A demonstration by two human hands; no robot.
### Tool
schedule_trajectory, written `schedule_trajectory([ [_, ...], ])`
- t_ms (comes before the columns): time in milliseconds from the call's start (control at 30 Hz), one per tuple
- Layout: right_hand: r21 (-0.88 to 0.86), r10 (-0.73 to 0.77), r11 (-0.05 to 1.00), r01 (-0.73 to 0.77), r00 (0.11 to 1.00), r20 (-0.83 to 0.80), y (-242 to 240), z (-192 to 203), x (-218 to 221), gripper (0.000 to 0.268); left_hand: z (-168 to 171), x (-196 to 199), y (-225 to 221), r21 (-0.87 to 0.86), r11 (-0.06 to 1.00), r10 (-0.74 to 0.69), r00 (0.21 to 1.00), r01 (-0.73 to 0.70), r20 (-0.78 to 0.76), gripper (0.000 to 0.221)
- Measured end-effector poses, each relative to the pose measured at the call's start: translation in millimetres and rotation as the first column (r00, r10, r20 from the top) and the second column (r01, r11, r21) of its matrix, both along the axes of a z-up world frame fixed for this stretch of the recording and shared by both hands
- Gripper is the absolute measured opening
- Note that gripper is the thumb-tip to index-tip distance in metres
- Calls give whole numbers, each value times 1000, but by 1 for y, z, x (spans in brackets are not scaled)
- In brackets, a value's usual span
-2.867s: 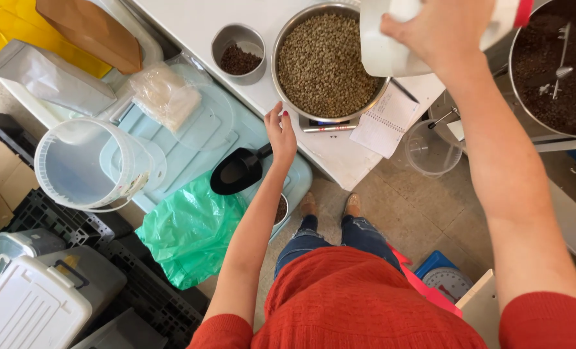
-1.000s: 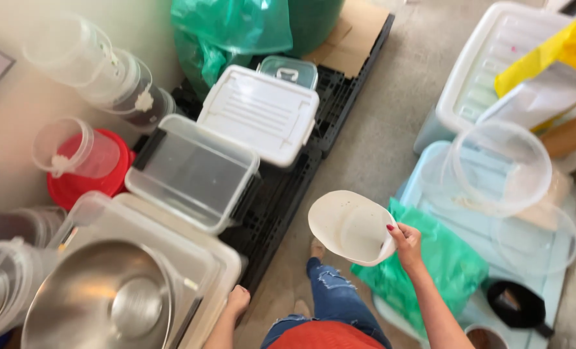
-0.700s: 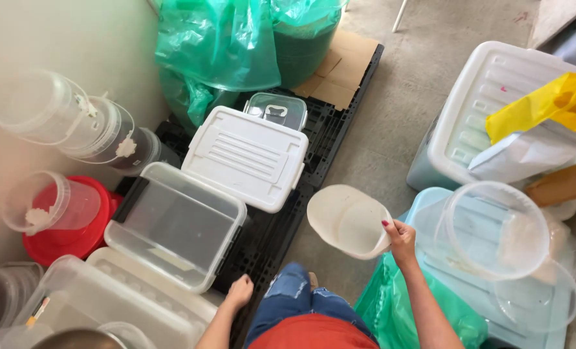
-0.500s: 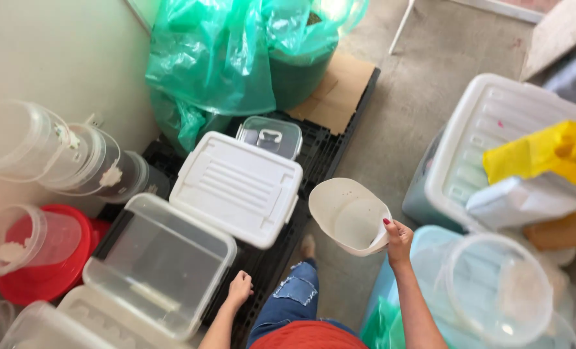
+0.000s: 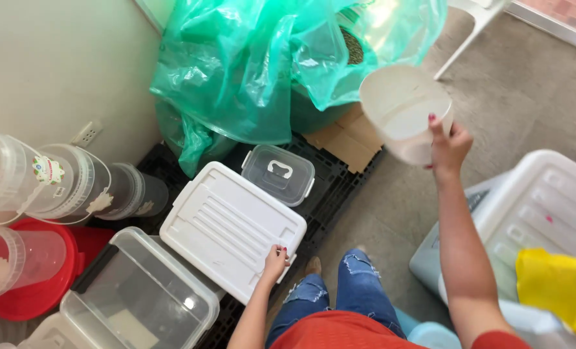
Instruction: Scooping green coffee beans from a large storage bag into a pitcher and weighing them on a digital scale for roasting.
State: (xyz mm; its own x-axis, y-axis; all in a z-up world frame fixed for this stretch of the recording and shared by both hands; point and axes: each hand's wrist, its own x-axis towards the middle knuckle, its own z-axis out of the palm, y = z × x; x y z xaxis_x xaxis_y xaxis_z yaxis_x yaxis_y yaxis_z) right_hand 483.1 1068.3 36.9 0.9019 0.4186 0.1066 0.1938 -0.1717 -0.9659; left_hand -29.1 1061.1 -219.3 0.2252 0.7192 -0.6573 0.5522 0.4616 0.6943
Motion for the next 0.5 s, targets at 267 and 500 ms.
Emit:
schedule_trajectory([
  [267,-665,511,729,163,518,686,321,-91,163,94,16,126,7,-88,934,343,938,-345,-37,20],
  [500,-913,898,385,136,174,405,464,-228,188,73,-56,261,-4,-153,692,718,695,-706,40,15],
])
